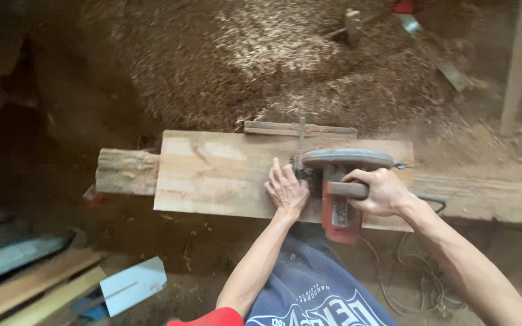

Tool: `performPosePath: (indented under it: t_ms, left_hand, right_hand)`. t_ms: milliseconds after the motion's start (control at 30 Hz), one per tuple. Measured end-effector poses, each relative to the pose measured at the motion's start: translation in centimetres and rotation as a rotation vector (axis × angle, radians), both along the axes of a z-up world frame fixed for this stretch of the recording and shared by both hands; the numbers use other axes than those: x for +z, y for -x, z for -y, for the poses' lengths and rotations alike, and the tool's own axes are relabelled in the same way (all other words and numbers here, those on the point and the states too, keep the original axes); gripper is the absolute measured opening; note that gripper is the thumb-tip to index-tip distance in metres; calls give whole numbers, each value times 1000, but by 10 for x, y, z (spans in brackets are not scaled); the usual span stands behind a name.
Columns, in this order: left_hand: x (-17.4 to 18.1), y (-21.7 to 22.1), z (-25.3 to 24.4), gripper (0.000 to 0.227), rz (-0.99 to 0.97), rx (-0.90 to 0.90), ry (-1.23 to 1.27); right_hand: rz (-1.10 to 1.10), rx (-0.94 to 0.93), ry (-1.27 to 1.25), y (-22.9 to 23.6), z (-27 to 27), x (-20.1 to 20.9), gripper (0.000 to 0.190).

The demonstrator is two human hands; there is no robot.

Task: The person marks a wooden plank with a ruler and pencil, then uses a circular saw to cut the plank along the marked line. After cutting, the person uses a power planer to smooth the surface of the cut plank.

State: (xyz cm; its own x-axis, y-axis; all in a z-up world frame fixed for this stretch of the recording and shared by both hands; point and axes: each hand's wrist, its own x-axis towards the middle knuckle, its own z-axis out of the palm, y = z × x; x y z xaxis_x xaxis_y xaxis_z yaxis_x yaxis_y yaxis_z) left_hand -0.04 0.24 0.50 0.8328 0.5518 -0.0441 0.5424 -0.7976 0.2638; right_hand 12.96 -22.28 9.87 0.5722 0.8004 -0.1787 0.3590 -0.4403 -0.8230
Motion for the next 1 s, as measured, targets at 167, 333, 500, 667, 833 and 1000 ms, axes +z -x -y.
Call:
performPosePath:
  t_ms: [167,333,500,667,833,1000]
  left_hand:
    - [2,3,-9,64,1,-35,-2]
    - [3,3,-17,64,11,-60,2]
    - [1,8,-26,62,61,-69,13]
    - [-2,12,-34,59,104,-69,23]
    - [1,14,-42,61,75,-44,23]
    - [2,16,-50,63,63,-55,-7]
  right_hand:
    - [-4,-20,8,3,-5,-2,41]
    - [31,-12,-41,4,-12,-3,44]
    - [50,-7,-24,7,-21,-4,42]
    - [43,13,-77,8,-28,1,43]
    - [60,8,-66,11,-38,5,43]
    - [51,9,-64,12,-46,7,42]
